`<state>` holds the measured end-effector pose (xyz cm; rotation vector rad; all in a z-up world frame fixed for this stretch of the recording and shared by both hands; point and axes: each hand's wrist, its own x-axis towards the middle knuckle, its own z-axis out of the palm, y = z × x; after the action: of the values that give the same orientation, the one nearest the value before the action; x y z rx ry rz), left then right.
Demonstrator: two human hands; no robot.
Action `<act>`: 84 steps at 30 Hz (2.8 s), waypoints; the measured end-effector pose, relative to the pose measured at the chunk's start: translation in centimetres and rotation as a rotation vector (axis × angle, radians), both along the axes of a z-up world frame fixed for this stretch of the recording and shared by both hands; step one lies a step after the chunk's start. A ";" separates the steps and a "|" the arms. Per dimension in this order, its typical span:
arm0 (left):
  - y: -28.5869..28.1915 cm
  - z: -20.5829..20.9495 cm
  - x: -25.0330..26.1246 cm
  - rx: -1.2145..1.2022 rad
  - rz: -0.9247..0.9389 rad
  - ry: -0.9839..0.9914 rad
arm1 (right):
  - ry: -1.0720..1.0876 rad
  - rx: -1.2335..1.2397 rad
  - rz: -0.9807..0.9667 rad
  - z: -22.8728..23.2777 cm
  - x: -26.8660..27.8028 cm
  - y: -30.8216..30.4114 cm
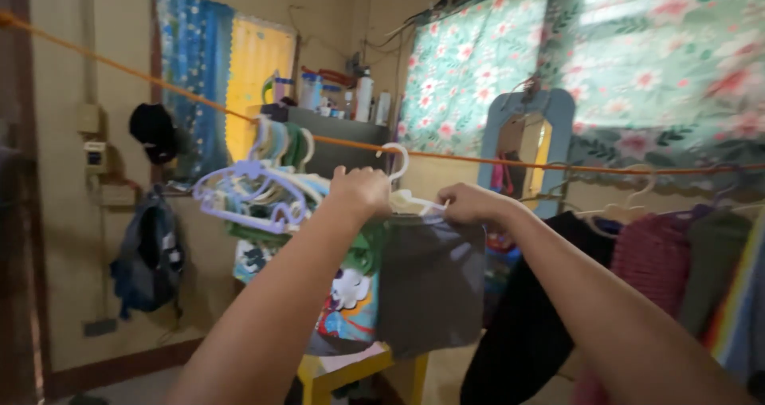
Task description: The person sorts clothes from a laundry basket, selects items, and hangs them on hangers along a clothesline. The person handles multiple garments, places them on hangers, and adjusts them on the line.
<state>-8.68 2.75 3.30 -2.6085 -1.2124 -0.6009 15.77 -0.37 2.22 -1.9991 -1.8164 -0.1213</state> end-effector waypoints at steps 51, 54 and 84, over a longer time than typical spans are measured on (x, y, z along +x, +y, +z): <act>5.2 -5.9 17.6 0.276 -0.226 -0.435 | -0.409 -0.181 0.013 1.7 8.9 -9.4; 5.9 -6.2 19.7 0.457 -0.329 -0.479 | -0.355 -0.175 0.046 1.8 8.5 -11.3; 4.4 -6.6 17.7 -0.047 -0.087 -0.374 | -0.291 0.080 0.200 -2.7 11.3 -10.4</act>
<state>9.06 7.14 -3.26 -2.6778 -1.2245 -1.1312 27.11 -10.79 -0.45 -1.8078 -2.1422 -0.4361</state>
